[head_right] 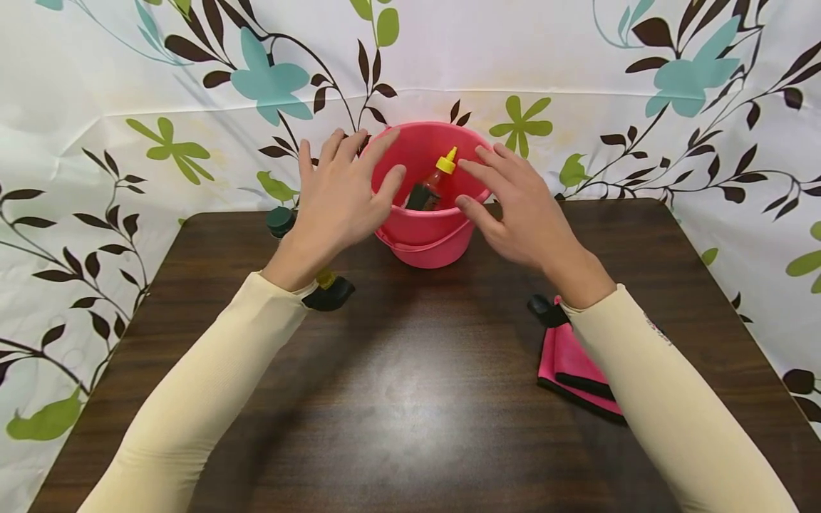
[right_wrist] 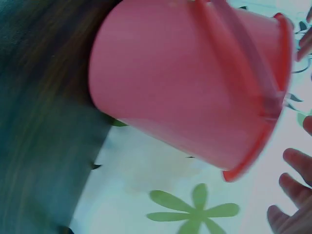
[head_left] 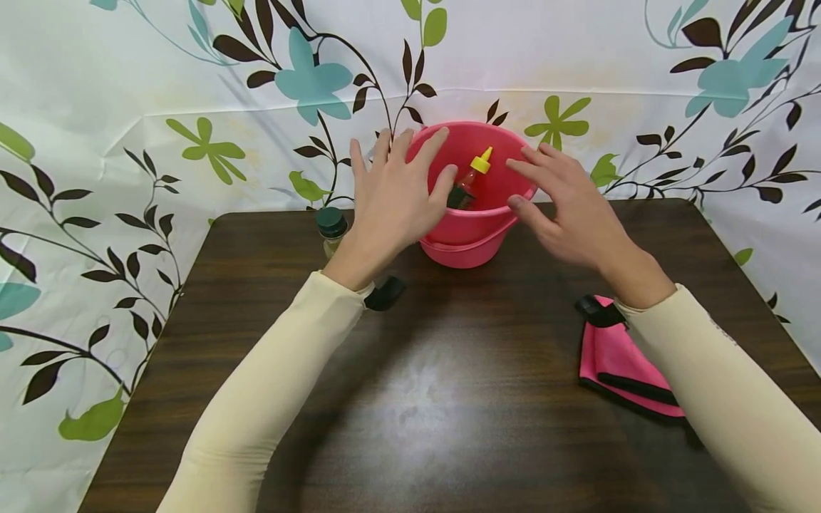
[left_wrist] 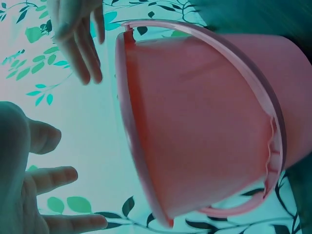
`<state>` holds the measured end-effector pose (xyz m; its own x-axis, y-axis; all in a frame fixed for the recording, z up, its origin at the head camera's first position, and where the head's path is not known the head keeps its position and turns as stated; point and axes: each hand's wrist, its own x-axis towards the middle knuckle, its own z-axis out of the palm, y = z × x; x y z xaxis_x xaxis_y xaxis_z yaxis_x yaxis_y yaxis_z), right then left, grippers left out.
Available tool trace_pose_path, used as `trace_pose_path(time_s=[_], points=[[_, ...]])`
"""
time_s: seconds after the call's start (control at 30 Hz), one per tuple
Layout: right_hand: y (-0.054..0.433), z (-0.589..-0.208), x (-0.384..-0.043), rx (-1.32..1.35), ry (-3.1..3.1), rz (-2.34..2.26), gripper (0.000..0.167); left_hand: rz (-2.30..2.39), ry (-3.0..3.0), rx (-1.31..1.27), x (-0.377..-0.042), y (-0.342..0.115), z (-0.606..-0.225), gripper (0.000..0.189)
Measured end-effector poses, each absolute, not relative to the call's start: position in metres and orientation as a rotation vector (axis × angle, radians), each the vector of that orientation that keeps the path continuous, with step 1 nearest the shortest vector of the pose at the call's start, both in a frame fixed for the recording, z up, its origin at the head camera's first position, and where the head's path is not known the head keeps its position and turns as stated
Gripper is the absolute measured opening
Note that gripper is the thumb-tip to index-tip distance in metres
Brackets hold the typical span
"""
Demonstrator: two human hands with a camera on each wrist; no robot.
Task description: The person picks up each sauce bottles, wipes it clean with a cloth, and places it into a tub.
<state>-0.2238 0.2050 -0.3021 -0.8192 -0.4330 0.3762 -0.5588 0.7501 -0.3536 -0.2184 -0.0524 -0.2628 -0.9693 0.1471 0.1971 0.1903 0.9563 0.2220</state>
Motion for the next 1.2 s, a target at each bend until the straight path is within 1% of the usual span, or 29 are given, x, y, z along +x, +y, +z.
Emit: trace_pose_path(time_s=[0.2,0.37,0.73,0.97,1.2], points=[[0.210,-0.291,-0.208,0.791,-2.682,0.566,0.073,-0.321,-2.903,-0.260,-0.202,-0.072,-0.266,0.072],[0.216,-0.289,-0.190,0.772,-2.757,0.508,0.076,-0.297,-2.857,-0.261,-0.183,-0.091,-0.272,0.071],[0.224,-0.306,-0.159,0.801,-2.805,0.382,0.083,-0.340,-2.678,-0.268,-0.140,-0.132,-0.299,0.065],[0.211,-0.319,-0.146,0.890,-2.751,0.404,0.086,-0.395,-2.512,-0.324,-0.130,-0.147,-0.321,0.061],[0.189,-0.326,-0.141,0.993,-2.685,0.442,0.086,-0.538,-2.384,-0.340,-0.133,-0.155,-0.341,0.059]])
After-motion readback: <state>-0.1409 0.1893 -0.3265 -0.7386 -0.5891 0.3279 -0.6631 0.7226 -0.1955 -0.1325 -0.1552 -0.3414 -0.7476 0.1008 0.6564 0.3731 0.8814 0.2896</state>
